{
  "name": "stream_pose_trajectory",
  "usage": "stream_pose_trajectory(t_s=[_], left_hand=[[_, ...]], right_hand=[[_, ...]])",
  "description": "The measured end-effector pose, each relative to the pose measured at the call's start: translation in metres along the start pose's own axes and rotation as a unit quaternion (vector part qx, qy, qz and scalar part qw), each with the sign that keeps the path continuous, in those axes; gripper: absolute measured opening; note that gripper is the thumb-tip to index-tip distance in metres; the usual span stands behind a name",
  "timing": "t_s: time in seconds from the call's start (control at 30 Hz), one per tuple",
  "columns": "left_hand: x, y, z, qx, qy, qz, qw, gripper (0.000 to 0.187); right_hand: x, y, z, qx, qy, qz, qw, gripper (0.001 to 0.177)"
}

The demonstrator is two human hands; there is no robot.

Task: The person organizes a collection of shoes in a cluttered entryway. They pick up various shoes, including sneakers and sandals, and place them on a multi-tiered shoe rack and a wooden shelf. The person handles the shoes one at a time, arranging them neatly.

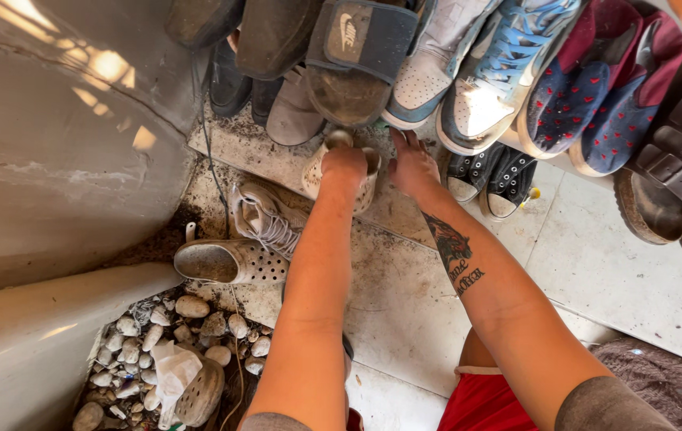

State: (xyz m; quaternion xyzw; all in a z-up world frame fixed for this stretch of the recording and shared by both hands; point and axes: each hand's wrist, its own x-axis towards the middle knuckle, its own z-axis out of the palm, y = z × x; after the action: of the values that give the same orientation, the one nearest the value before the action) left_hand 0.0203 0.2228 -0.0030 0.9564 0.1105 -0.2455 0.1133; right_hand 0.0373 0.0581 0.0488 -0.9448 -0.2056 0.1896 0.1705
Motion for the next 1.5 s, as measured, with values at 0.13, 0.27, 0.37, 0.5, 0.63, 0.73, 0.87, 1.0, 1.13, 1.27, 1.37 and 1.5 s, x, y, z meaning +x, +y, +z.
stream_pose_trajectory(t_s=[0.13,0.27,0.37,0.5,0.63,0.73,0.87,1.0,1.13,1.27,1.37,1.5], left_hand=[[-0.001,-0.003,-0.011,0.027,0.023,0.035,0.999,0.041],[0.011,-0.002,-0.007,-0.002,0.086,0.034,0.996,0.029],[0.027,0.0,0.003,-0.04,0.084,0.038,0.995,0.032],[0.047,0.0,0.018,-0.217,0.057,-0.02,0.974,0.052],[0.074,-0.003,0.034,-0.214,0.082,0.008,0.973,0.071],[0.089,-0.004,0.046,-0.236,0.121,0.048,0.963,0.077],[0.084,0.002,0.042,-0.088,0.158,0.083,0.98,0.074],[0.065,0.007,0.024,-0.089,0.121,0.078,0.986,0.071],[0.06,0.009,0.003,-0.09,0.119,0.084,0.985,0.07],[0.062,0.006,-0.001,-0.097,0.117,0.089,0.984,0.069],[0.063,0.008,-0.001,-0.102,0.113,0.095,0.984,0.069],[0.064,0.012,0.01,-0.12,0.101,0.104,0.982,0.069]], right_hand=[[0.009,-0.006,0.004,-0.031,-0.029,0.023,0.999,0.074],[0.017,-0.002,0.012,-0.049,-0.033,0.034,0.998,0.07],[0.027,0.009,0.024,-0.054,-0.012,0.015,0.998,0.07],[0.051,0.031,0.055,0.033,-0.002,0.07,0.997,0.069],[0.068,0.051,0.082,0.16,0.111,0.028,0.98,0.07],[0.077,0.054,0.089,0.203,0.097,-0.009,0.974,0.073],[0.091,0.059,0.103,0.144,-0.022,0.047,0.988,0.057],[0.089,0.053,0.12,0.108,0.064,0.016,0.992,0.064],[0.083,0.053,0.117,0.11,0.067,0.091,0.987,0.056],[0.095,0.055,0.125,0.176,0.071,0.007,0.982,0.05],[0.097,0.056,0.13,0.099,0.032,0.007,0.995,0.051],[0.095,0.051,0.122,0.053,-0.069,0.123,0.989,0.05]])
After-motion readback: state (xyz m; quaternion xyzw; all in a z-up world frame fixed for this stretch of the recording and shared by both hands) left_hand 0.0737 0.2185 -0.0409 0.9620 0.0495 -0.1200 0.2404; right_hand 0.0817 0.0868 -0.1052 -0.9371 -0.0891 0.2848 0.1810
